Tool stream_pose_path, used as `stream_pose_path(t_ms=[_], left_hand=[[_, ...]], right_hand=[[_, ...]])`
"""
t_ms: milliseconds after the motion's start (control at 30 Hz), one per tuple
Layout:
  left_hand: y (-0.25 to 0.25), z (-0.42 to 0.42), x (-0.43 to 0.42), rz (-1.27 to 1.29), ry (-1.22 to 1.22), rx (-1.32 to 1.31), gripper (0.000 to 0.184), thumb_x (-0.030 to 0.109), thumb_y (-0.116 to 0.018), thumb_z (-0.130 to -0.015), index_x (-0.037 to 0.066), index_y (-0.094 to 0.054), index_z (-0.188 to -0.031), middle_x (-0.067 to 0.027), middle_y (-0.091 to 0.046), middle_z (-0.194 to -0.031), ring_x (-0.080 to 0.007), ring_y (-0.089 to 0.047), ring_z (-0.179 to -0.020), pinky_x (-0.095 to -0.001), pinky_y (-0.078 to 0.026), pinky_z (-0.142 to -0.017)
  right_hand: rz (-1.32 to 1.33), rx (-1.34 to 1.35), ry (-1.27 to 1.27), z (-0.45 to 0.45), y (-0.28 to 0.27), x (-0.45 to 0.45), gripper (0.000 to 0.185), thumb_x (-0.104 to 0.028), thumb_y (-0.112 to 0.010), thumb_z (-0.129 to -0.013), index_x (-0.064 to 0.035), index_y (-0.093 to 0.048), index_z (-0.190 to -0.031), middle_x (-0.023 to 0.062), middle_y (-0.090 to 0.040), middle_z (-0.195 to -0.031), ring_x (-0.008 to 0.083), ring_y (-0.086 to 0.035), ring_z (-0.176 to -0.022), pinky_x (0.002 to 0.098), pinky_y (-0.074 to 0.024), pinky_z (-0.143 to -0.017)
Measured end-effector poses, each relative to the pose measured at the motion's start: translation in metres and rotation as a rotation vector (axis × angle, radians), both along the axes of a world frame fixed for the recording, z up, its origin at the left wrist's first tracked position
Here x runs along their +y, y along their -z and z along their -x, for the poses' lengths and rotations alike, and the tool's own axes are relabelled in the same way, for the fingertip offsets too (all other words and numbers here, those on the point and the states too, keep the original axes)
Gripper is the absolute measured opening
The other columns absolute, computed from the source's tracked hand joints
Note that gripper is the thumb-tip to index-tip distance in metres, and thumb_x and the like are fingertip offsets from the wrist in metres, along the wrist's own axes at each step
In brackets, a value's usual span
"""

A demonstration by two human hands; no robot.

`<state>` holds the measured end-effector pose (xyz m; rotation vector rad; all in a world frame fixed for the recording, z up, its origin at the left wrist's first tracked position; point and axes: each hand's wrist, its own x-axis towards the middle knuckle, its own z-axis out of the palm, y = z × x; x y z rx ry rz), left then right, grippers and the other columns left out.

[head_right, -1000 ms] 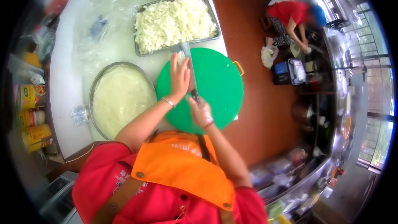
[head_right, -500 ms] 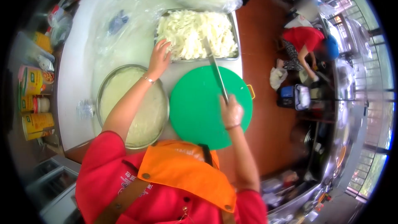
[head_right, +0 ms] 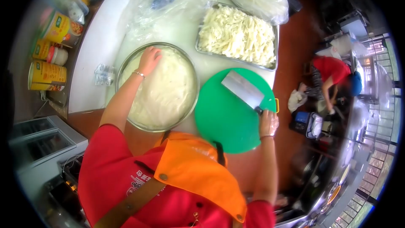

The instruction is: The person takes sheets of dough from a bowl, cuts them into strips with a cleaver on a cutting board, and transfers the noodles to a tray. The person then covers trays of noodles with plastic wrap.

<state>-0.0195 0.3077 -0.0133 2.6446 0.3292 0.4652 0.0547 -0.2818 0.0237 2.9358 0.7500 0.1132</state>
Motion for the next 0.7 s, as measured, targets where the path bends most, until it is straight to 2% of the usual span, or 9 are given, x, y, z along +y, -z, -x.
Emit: stream_pose_path(t_ms=[200,300,367,400,467,600,633,700], left_hand=[[-0.005,-0.032,0.003,-0.073,-0.039,0.191,0.01,0.012,-0.069,-0.081,0.005,-0.061,-0.083,-0.012,-0.061,-0.087,-0.0309,-0.059,-0.091,-0.0429,-0.048,-0.079],[-0.007,-0.034,0.006,-0.305,0.134,0.194,0.008,0.013,-0.063,-0.086,0.005,-0.061,-0.086,-0.0122,-0.062,-0.085,-0.0302,-0.06,-0.091,-0.043,-0.048,-0.078],[-0.007,-0.031,0.006,-0.313,0.191,0.134,0.009,0.013,-0.058,-0.088,0.004,-0.059,-0.089,-0.0142,-0.062,-0.085,-0.0315,-0.061,-0.088,-0.0438,-0.048,-0.076],[-0.006,-0.028,0.005,-0.317,0.22,0.107,0.01,0.013,-0.055,-0.09,0.003,-0.058,-0.09,-0.0152,-0.062,-0.085,-0.0321,-0.061,-0.087,-0.0442,-0.048,-0.075],[-0.005,-0.02,0.005,-0.188,0.178,0.176,0.009,0.012,-0.051,-0.091,0.003,-0.054,-0.093,-0.0171,-0.062,-0.085,-0.0342,-0.061,-0.082,-0.0449,-0.048,-0.072],[-0.029,0.014,-0.02,0.06,0.15,0.248,0.007,0.01,-0.046,-0.093,0.004,-0.049,-0.094,-0.0197,-0.062,-0.085,-0.0377,-0.06,-0.077,-0.0469,-0.047,-0.068],[-0.03,0.024,-0.029,0.064,0.175,0.225,0.007,0.01,-0.046,-0.093,0.004,-0.049,-0.094,-0.0193,-0.062,-0.085,-0.0377,-0.06,-0.077,-0.0466,-0.047,-0.068],[-0.032,0.045,-0.045,0.071,0.222,0.18,0.006,0.01,-0.046,-0.094,0.004,-0.048,-0.095,-0.0186,-0.062,-0.085,-0.0376,-0.06,-0.079,-0.046,-0.047,-0.068]], right_hand=[[-0.003,-0.061,0.073,0.018,0.005,0.006,0.035,-0.028,-0.072,-0.082,-0.0051,-0.061,-0.106,0.0131,-0.062,-0.102,0.0328,-0.06,-0.096,0.0448,-0.0491,-0.081],[-0.041,-0.042,0.112,0.032,0.0,0.009,0.034,-0.025,-0.068,-0.084,-0.005,-0.061,-0.111,0.0142,-0.061,-0.108,0.0331,-0.059,-0.1,0.0455,-0.0486,-0.083],[-0.099,0.008,0.123,0.039,-0.002,0.012,0.036,-0.024,-0.065,-0.087,-0.0056,-0.058,-0.117,0.0158,-0.061,-0.113,0.0337,-0.057,-0.106,0.0472,-0.0472,-0.086],[-0.131,-0.025,0.09,0.043,-0.005,0.017,0.034,-0.024,-0.065,-0.087,-0.0052,-0.06,-0.115,0.0157,-0.061,-0.112,0.0341,-0.058,-0.105,0.0464,-0.0479,-0.086],[-0.194,-0.092,0.019,0.044,-0.012,0.028,0.03,-0.023,-0.065,-0.087,-0.0043,-0.062,-0.11,0.0153,-0.063,-0.11,0.0348,-0.06,-0.102,0.0448,-0.0493,-0.085],[-0.407,0.096,-0.073,0.049,-0.035,0.092,0.032,-0.024,-0.065,-0.088,-0.0036,-0.062,-0.112,0.0182,-0.063,-0.105,0.0377,-0.063,-0.094,0.0457,-0.0521,-0.08],[-0.452,0.157,-0.11,0.052,-0.044,0.119,0.032,-0.025,-0.065,-0.088,-0.0034,-0.061,-0.112,0.0192,-0.064,-0.103,0.0384,-0.064,-0.091,0.0458,-0.0531,-0.078],[-0.462,0.175,-0.262,0.051,-0.027,0.166,0.035,-0.026,-0.064,-0.089,-0.0039,-0.06,-0.116,0.02,-0.064,-0.103,0.038,-0.064,-0.09,0.0452,-0.0542,-0.078]])
